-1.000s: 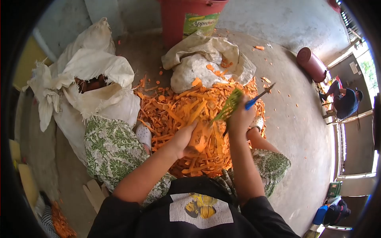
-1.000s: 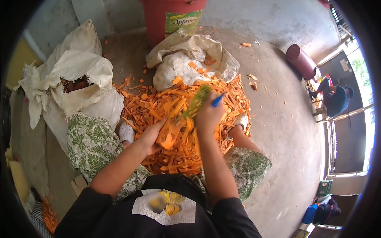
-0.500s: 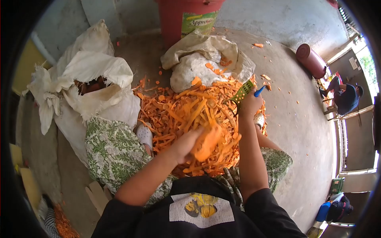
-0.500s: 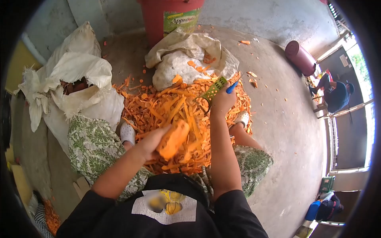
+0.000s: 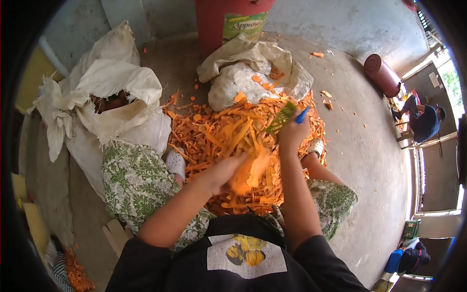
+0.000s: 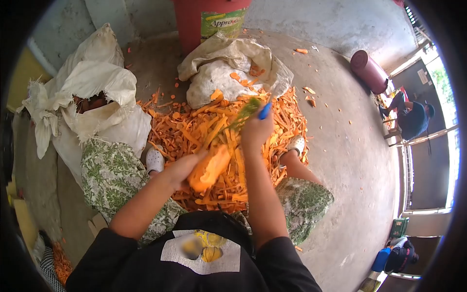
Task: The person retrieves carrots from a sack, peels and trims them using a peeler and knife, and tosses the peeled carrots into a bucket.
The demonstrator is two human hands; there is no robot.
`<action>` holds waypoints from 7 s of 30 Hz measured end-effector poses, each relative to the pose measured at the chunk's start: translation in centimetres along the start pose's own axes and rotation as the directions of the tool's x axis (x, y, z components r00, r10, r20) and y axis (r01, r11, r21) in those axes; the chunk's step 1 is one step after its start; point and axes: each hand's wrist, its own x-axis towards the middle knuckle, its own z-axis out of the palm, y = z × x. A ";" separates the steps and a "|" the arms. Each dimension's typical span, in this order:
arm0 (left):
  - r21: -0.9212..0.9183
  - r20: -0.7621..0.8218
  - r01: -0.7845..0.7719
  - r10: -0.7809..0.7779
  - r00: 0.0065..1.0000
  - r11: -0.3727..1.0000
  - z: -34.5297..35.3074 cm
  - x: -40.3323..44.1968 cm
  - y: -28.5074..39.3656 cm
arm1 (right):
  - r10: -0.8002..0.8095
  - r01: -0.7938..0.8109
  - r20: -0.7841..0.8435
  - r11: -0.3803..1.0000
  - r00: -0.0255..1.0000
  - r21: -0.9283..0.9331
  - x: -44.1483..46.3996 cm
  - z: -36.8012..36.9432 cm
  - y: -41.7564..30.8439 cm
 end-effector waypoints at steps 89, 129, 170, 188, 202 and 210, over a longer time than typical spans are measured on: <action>-0.107 0.055 -0.208 0.215 0.975 0.972 -1.8 0.9 0.9 | 0.065 0.244 0.768 0.928 0.637 -0.280 -2.5 -7.0 -0.4; 0.947 0.093 -0.292 0.754 0.650 0.136 -1.3 0.1 1.7 | 0.231 0.304 0.900 0.885 0.370 -0.352 -4.2 -6.5 1.1; 0.919 -0.019 -0.278 0.736 0.677 0.278 -1.7 1.5 1.6 | 0.130 0.330 0.902 0.901 0.412 -0.281 -5.5 -6.3 0.5; 0.598 0.394 -0.609 0.470 0.790 0.521 -0.5 -1.7 1.9 | 0.531 0.063 0.768 0.807 0.358 -0.587 -4.2 -3.4 7.7; 0.907 0.000 -0.097 -0.228 0.974 -0.411 -2.1 -2.1 3.9 | 0.555 0.505 0.832 0.721 -0.011 -0.474 -5.2 -4.9 10.2; 0.625 0.469 0.565 0.838 0.279 -0.538 3.8 -8.5 34.2 | 0.574 0.509 0.819 0.703 0.005 -0.496 -4.9 -4.4 9.2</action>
